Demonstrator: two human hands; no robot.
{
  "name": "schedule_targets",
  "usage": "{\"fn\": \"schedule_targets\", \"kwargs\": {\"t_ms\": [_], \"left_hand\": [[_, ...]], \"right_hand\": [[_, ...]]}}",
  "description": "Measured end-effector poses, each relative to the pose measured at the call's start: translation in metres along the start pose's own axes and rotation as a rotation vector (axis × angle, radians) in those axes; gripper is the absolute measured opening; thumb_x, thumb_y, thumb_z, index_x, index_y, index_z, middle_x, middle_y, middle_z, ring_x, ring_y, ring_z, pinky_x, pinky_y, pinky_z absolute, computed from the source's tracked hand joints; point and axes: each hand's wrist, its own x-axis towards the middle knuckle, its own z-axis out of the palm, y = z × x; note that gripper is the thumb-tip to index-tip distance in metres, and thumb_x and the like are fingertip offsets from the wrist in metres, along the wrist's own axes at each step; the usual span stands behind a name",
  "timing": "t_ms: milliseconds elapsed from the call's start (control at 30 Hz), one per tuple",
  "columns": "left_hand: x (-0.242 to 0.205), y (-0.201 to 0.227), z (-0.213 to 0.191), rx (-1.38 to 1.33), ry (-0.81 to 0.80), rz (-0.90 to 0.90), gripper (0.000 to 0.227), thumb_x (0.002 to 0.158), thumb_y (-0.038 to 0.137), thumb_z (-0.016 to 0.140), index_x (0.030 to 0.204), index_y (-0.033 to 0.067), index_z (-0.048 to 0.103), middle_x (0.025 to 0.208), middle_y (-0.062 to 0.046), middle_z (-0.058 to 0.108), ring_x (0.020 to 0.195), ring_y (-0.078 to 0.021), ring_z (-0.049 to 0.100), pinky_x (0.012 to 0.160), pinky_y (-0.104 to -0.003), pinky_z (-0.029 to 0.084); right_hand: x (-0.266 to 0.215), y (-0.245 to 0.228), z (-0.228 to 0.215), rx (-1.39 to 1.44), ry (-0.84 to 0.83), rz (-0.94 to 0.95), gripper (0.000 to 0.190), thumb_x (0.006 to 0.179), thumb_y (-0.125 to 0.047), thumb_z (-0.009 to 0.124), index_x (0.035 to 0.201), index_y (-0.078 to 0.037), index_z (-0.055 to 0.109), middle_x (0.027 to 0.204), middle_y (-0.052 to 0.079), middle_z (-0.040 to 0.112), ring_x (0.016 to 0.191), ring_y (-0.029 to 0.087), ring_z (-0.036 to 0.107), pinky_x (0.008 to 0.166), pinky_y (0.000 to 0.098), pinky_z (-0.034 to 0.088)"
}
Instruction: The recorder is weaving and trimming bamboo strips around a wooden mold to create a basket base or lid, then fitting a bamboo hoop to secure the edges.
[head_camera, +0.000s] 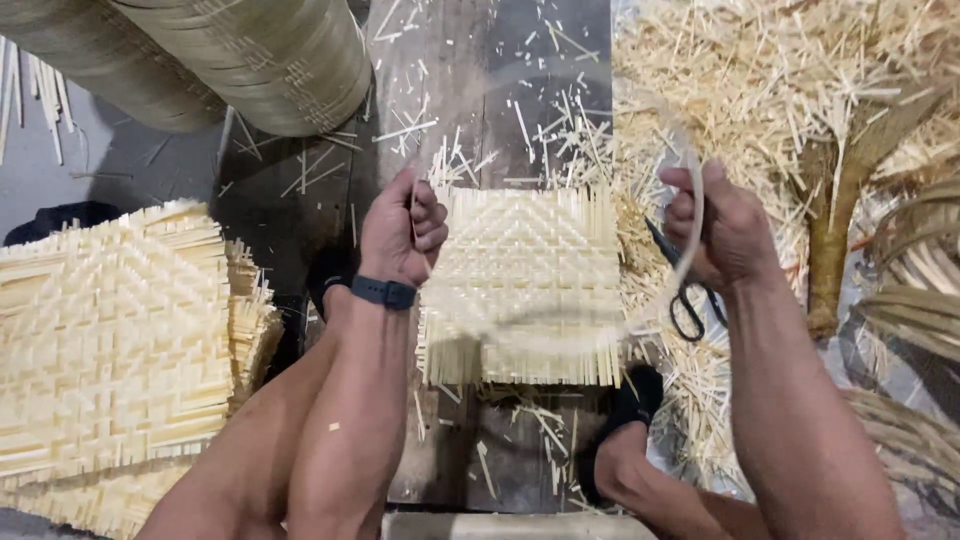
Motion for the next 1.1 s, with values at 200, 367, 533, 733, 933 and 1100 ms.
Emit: {"fn": "schedule_targets", "kwargs": {"t_ms": [200, 367, 533, 733, 933, 1100], "left_hand": [[-0.019, -0.025, 0.004, -0.201, 0.029, 0.108, 0.027, 0.102, 0.029, 0.050, 0.114, 0.0117, 0.067, 0.057, 0.001, 0.048, 0.049, -0.0110, 0.045, 0.042, -0.026, 0.038], [-0.015, -0.065, -0.062, 0.176, 0.321, 0.208, 0.031, 0.096, 0.024, 0.062, 0.123, 0.0111, 0.070, 0.075, -0.001, 0.063, 0.061, -0.0110, 0.056, 0.050, -0.027, 0.047], [-0.005, -0.101, -0.137, 0.992, 0.551, 0.260, 0.024, 0.083, 0.023, 0.083, 0.097, 0.0042, 0.080, 0.084, -0.006, 0.075, 0.072, -0.0158, 0.070, 0.067, -0.034, 0.060], [-0.007, -0.098, -0.132, 1.460, 0.571, 0.171, 0.027, 0.067, 0.018, 0.082, 0.088, 0.0032, 0.075, 0.079, -0.013, 0.075, 0.072, -0.0260, 0.071, 0.071, -0.040, 0.057], [0.003, -0.100, -0.144, 1.704, 0.378, 0.298, 0.016, 0.075, 0.012, 0.070, 0.090, 0.0052, 0.073, 0.083, -0.020, 0.070, 0.079, -0.0376, 0.068, 0.074, -0.046, 0.054], [0.001, -0.097, -0.146, 1.727, 0.272, 0.431, 0.016, 0.073, 0.010, 0.074, 0.086, 0.0015, 0.070, 0.082, -0.021, 0.066, 0.079, -0.0403, 0.065, 0.072, -0.048, 0.052]], "right_hand": [[0.007, 0.055, -0.022, -0.151, 0.028, 0.014, 0.047, 0.103, -0.032, 0.061, 0.128, 0.007, 0.063, 0.085, 0.004, 0.066, 0.072, 0.012, 0.065, 0.064, 0.0267, 0.056], [0.031, 0.129, -0.064, -0.453, 0.141, 0.045, 0.039, 0.099, -0.030, 0.066, 0.123, 0.001, 0.071, 0.087, 0.005, 0.070, 0.071, 0.012, 0.063, 0.060, 0.0292, 0.053], [0.041, 0.187, -0.072, -0.758, 0.300, -0.018, 0.031, 0.089, -0.020, 0.078, 0.110, 0.003, 0.076, 0.085, 0.008, 0.072, 0.073, 0.015, 0.065, 0.066, 0.0324, 0.053], [0.030, 0.202, -0.065, -1.055, 0.331, -0.146, 0.033, 0.081, -0.015, 0.078, 0.111, -0.003, 0.080, 0.087, 0.016, 0.076, 0.077, 0.023, 0.073, 0.075, 0.0356, 0.056], [0.031, 0.197, -0.073, -1.010, 0.309, -0.083, 0.028, 0.079, -0.020, 0.079, 0.101, -0.003, 0.080, 0.083, 0.012, 0.077, 0.074, 0.021, 0.074, 0.074, 0.0330, 0.057], [0.031, 0.203, -0.081, -1.033, 0.300, -0.020, 0.027, 0.073, -0.018, 0.083, 0.095, -0.002, 0.080, 0.082, 0.012, 0.077, 0.073, 0.020, 0.073, 0.073, 0.0326, 0.057]]}}
